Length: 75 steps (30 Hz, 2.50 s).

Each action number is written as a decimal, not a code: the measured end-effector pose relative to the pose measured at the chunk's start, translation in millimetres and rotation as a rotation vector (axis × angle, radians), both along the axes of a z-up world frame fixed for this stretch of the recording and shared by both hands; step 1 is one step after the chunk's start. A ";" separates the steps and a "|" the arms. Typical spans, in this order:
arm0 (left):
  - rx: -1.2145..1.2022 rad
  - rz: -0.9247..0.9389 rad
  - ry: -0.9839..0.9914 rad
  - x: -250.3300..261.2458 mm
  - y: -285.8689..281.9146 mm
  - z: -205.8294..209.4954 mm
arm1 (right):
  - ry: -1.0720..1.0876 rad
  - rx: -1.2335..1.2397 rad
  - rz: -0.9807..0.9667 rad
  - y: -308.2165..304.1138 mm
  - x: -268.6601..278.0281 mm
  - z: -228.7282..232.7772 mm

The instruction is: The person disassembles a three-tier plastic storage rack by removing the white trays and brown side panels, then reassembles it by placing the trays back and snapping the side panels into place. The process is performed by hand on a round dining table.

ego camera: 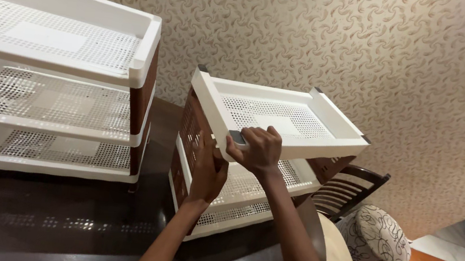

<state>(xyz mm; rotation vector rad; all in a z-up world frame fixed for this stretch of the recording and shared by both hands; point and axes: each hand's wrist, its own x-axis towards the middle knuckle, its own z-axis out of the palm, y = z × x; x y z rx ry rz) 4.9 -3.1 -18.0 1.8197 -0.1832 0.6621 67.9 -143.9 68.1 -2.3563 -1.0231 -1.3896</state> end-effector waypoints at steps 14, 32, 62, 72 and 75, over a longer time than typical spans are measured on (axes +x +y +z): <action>0.274 -0.007 -0.131 1.0 75.7 25.0 | 0.012 0.034 -0.006 42.7 -8.4 -10.0; 0.207 -0.031 0.100 -6.8 46.6 18.5 | 0.037 0.042 -0.033 50.2 -4.9 -7.0; 0.748 0.257 -0.372 15.9 56.0 28.1 | 0.558 0.672 -0.810 -307.0 12.2 -155.3; 0.243 0.352 -0.187 -9.3 40.6 26.4 | 0.650 0.920 -0.434 -311.8 63.6 -171.1; 0.142 0.259 -0.070 -2.1 53.6 23.1 | 0.698 0.893 -0.603 -300.1 44.8 -167.7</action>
